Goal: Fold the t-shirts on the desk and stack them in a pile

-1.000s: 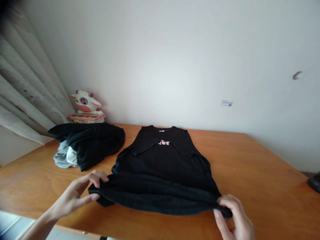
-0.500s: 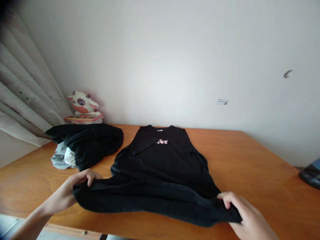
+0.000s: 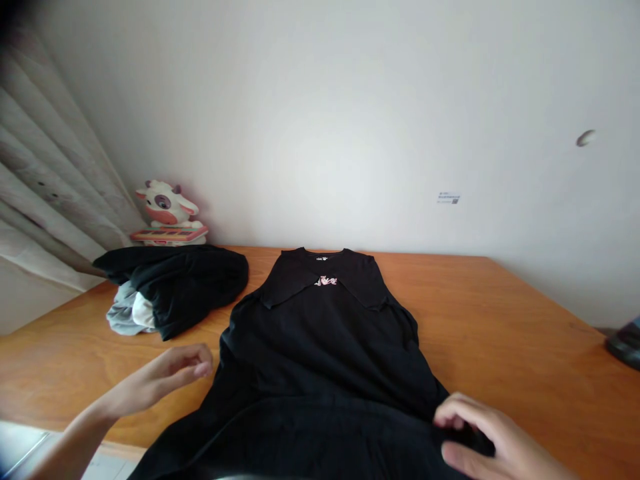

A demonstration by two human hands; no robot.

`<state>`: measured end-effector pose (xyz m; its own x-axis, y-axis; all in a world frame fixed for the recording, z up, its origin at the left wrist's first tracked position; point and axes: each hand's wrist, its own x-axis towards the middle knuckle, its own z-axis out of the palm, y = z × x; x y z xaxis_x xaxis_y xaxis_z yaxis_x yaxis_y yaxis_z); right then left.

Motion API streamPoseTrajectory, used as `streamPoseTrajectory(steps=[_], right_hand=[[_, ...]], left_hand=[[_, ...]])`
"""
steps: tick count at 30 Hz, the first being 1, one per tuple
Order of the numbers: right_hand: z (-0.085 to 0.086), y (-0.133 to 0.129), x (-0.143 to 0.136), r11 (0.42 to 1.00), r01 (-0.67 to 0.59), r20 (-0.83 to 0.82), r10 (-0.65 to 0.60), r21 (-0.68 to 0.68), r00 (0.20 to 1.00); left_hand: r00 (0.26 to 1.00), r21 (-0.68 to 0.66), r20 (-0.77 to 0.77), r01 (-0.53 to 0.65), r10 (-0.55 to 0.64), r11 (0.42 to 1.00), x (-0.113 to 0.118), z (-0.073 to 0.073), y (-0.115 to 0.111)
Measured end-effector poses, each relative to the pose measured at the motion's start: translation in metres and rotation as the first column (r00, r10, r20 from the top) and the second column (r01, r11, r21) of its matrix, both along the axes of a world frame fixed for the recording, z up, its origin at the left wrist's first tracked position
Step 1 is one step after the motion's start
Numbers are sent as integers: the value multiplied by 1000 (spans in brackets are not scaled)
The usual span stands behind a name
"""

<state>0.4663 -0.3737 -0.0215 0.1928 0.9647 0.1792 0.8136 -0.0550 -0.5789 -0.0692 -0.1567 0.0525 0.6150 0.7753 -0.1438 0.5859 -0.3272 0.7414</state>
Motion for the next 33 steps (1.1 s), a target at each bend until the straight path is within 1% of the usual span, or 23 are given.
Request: streamPoseTrajectory(steps=[1,2,3,4,6,7,8,9,11,12,13,15,17,19,22,24,25,26,27,29,30,31,33], right_hand=[[7,10,-5,999,-2,-16,1,-46,1000],[12,20,-9,997,16,-21,-18,-78,1000],[15,30,-12,994,57,-16,-59,-92,998],[17,41,-14,989,124,-3,-124,-84,992],[16,60,-17,963,262,19,-262,-59,965],[15,67,-17,952,303,22,-302,-52,953],[14,74,-18,949,311,25,-310,-55,950],[14,79,-19,955,288,32,-287,-68,958],[15,86,-20,975,197,41,-194,-102,980],[17,87,-19,980,165,38,-162,-108,986],[18,86,-18,981,160,28,-158,-106,987],[19,81,-12,977,196,-14,-198,-81,980],[17,72,-4,972,223,-59,-228,-75,972],[12,64,3,971,218,-88,-227,-96,970],[3,54,5,971,196,-94,-209,-136,973],[-1,49,2,973,174,-92,-189,-155,978],[-2,48,0,974,164,-93,-180,-158,979],[-3,47,-2,975,158,-94,-174,-155,980],[-3,47,-3,976,156,-97,-171,-150,980],[-3,49,-3,978,143,-115,-161,-151,980],[-3,52,-2,977,144,-125,-164,-157,978],[-2,57,-1,975,164,-126,-183,-153,975],[0,72,0,964,254,-65,-258,-75,964]], left_hand=[[995,63,-49,-79,82,995,10,-2,1],[986,114,-100,-123,135,986,19,-5,1],[977,151,-151,-129,152,980,28,-7,1],[969,178,-200,-106,142,978,35,-9,0],[956,215,-282,-19,81,976,47,-13,-2],[950,232,-309,25,49,973,51,-15,-2],[945,246,-325,62,22,967,53,-16,-3],[943,252,-334,94,-4,963,54,-17,-3],[942,230,-332,132,-50,964,54,-16,-1],[945,211,-320,136,-63,968,52,-15,0],[951,195,-301,130,-67,972,49,-13,1],[966,174,-253,97,-50,980,38,-7,2],[978,156,-204,65,-33,986,22,0,2],[984,134,-172,73,-49,988,4,8,0],[969,61,-207,151,-135,987,-17,16,-4],[947,-14,-268,178,-175,984,-24,16,-6],[941,-40,-291,168,-172,985,-24,13,-7],[943,-42,-301,136,-143,990,-23,10,-6],[951,-17,-298,86,-87,996,-20,5,-3],[964,91,-256,-50,71,995,-13,-6,6],[963,166,-220,-121,156,979,-8,-11,12],[956,250,-178,-183,231,951,-2,-16,20],[944,412,-98,-250,315,876,14,-23,37]])
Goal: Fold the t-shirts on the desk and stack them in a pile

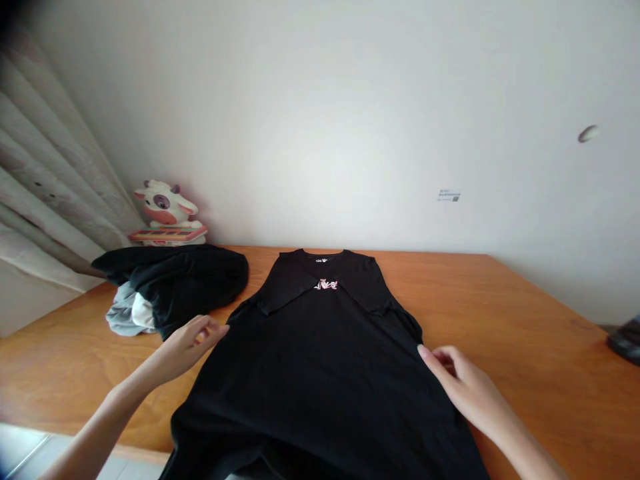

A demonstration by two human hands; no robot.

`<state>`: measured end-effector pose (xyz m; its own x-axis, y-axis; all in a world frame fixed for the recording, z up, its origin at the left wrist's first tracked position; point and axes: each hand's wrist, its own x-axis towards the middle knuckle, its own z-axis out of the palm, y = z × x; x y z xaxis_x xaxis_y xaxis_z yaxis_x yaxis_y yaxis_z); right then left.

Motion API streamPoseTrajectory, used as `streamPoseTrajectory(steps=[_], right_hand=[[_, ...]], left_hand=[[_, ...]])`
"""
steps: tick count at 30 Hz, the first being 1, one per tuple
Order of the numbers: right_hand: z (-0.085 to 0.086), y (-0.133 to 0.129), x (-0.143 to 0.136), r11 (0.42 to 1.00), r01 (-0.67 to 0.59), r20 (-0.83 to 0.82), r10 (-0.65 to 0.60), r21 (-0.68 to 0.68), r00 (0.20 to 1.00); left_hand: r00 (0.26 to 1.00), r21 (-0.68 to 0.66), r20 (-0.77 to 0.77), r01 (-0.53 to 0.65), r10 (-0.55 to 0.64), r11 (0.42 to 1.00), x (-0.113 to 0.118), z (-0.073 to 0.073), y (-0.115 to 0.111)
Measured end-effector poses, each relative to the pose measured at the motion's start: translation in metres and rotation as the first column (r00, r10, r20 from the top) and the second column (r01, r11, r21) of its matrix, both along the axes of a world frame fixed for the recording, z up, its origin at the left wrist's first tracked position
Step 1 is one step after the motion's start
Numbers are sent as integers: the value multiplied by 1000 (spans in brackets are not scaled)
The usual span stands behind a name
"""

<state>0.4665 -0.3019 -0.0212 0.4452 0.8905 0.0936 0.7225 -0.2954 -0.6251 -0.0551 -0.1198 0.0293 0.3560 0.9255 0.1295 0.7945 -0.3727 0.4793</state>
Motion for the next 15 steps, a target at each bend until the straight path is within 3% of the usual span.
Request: streamPoseTrajectory(steps=[2,5,7,10,12,15], right_hand=[[4,23,-4,991,49,153,-68,127,986],[8,67,-22,968,-114,331,35,223,943],[6,97,-40,963,-216,400,136,162,906],[-7,134,-63,981,-170,438,192,-91,878],[-18,150,-70,972,-98,441,186,-215,878],[-28,169,-67,969,-77,468,183,-235,864]], left_hand=[[1000,138,-3,19,-19,990,23,-6,16],[992,169,-92,99,-85,981,69,-16,31],[977,97,-203,79,-58,992,100,-23,35],[939,9,-343,40,-35,999,132,-35,42],[929,13,-367,50,-42,999,139,-40,50],[936,41,-349,63,-45,997,137,-44,69]])
